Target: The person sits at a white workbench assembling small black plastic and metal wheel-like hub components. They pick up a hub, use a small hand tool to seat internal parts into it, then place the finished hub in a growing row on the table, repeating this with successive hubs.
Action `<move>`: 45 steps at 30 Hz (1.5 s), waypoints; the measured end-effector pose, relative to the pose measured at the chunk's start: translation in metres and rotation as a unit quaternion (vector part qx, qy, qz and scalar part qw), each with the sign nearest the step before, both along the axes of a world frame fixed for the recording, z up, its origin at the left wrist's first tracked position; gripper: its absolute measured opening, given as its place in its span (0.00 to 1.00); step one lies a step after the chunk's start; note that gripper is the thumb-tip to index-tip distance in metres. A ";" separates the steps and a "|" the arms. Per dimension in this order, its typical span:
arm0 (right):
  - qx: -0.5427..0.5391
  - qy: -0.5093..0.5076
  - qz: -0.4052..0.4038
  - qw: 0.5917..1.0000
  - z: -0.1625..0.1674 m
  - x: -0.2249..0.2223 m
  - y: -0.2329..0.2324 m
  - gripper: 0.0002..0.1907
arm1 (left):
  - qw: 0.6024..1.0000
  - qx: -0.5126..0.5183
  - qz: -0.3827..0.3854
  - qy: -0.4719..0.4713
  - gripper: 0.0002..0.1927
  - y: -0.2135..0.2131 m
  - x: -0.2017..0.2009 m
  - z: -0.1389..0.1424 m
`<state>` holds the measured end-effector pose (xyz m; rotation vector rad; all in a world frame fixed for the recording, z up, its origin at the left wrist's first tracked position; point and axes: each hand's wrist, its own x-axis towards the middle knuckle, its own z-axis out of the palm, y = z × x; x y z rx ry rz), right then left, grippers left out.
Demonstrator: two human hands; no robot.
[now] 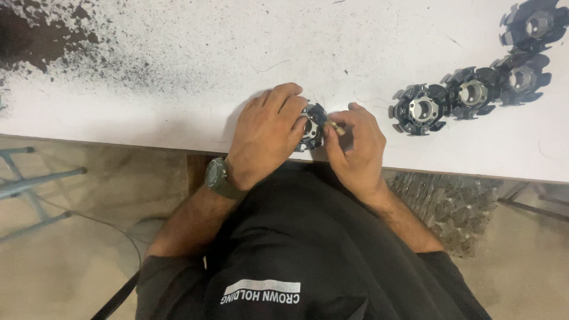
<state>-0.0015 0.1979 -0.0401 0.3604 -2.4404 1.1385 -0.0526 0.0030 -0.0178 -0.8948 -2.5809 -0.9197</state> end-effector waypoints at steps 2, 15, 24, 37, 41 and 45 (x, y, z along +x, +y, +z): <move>0.000 0.000 -0.003 1.000 0.000 0.000 0.000 0.10 | 1.000 0.014 -0.004 -0.014 0.10 0.000 0.000 -0.001; 0.013 0.005 -0.003 1.000 0.001 0.000 0.001 0.11 | 0.996 0.002 -0.081 -0.024 0.07 -0.004 0.000 0.013; 0.031 0.056 0.023 0.998 -0.004 0.005 0.001 0.12 | 0.995 0.027 -0.004 -0.096 0.10 0.003 0.006 0.000; 0.065 0.084 0.019 0.994 -0.007 0.004 -0.001 0.16 | 0.996 0.015 -0.022 -0.080 0.10 -0.004 0.013 -0.007; 0.075 0.090 0.028 0.993 -0.009 0.003 -0.002 0.18 | 0.999 0.019 -0.008 -0.036 0.10 0.000 0.017 -0.017; 0.091 0.080 0.022 0.992 -0.008 0.004 -0.002 0.18 | 1.000 0.019 -0.001 0.008 0.10 0.006 0.021 -0.026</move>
